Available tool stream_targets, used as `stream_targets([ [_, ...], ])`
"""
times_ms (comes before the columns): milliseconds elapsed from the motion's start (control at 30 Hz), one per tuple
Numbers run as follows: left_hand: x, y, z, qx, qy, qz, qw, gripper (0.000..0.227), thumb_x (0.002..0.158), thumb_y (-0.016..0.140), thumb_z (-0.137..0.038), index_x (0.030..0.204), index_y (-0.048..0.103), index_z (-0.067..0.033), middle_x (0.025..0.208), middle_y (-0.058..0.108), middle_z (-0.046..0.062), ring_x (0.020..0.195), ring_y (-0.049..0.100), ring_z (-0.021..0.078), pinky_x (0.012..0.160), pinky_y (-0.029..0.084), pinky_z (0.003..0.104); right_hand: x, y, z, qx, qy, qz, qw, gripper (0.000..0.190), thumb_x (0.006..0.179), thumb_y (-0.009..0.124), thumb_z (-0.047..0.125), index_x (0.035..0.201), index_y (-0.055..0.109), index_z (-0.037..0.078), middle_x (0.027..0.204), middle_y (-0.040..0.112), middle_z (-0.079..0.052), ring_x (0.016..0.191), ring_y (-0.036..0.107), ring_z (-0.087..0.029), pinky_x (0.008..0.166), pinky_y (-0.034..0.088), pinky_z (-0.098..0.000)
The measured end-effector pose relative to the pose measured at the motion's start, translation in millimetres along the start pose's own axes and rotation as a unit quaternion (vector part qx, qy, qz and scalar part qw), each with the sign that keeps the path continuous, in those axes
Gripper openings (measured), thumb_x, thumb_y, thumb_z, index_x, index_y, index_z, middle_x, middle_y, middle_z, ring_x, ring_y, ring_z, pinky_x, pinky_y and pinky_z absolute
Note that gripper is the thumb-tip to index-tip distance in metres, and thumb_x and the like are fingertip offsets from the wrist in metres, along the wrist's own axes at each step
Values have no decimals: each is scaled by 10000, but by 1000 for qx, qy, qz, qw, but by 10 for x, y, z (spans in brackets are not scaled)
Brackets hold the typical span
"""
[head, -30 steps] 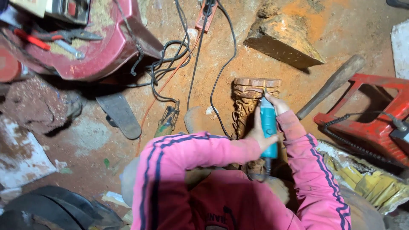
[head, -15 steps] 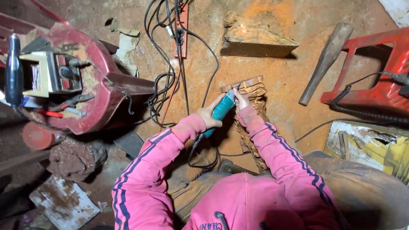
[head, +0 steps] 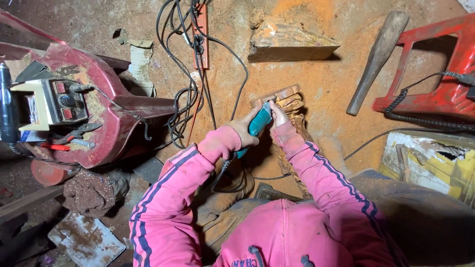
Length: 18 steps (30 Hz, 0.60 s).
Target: Carving intricate details into a wooden figure using a handheld rotary tool
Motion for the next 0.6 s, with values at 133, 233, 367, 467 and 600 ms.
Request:
stream_targets([
  [133,-24,-13,-76,27,-11,4,1000,1125,680,751,-548,1539,26,-595,1456,563,109,1342,550,302,1126,429,406,255,-179,-282,70,3,-16,997,481,906,785,387,1322,606,225,1320,435,16,1344,397,-118,1213,263,-353],
  [233,-122,-83,-195,37,-16,12,999,1114,692,745,-543,1540,24,-588,1479,544,100,1364,532,296,1140,416,391,140,-122,-253,115,42,-6,992,783,924,750,429,1566,386,165,1682,175,-74,1562,118,-216,1274,136,-416],
  [367,-268,-200,-331,62,-37,27,997,1089,741,701,-534,1573,-1,-508,1481,539,117,1359,535,318,1143,419,404,420,-266,-469,132,39,7,990,600,911,760,421,1432,552,207,1521,415,-33,1400,376,-174,1185,336,-376],
  [467,-193,-200,-333,74,-47,19,996,1079,751,687,-545,1579,-1,-490,1479,540,111,1354,540,316,1136,426,406,787,-391,-690,184,49,33,981,401,907,768,393,1241,692,184,1215,699,-31,1090,665,-159,965,565,-347],
  [600,-82,-165,-332,84,-48,5,995,1085,737,704,-565,1574,17,-508,1455,567,109,1328,562,325,1113,446,415,731,-357,-577,221,82,50,971,258,910,758,301,1079,753,107,973,784,-128,776,764,-221,659,645,-311],
])
Point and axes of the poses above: each hand's wrist, its own x-axis towards the middle knuckle, its own y-axis out of the palm, z = x × y, the point moved 4 cm from there along x, towards the middle knuckle
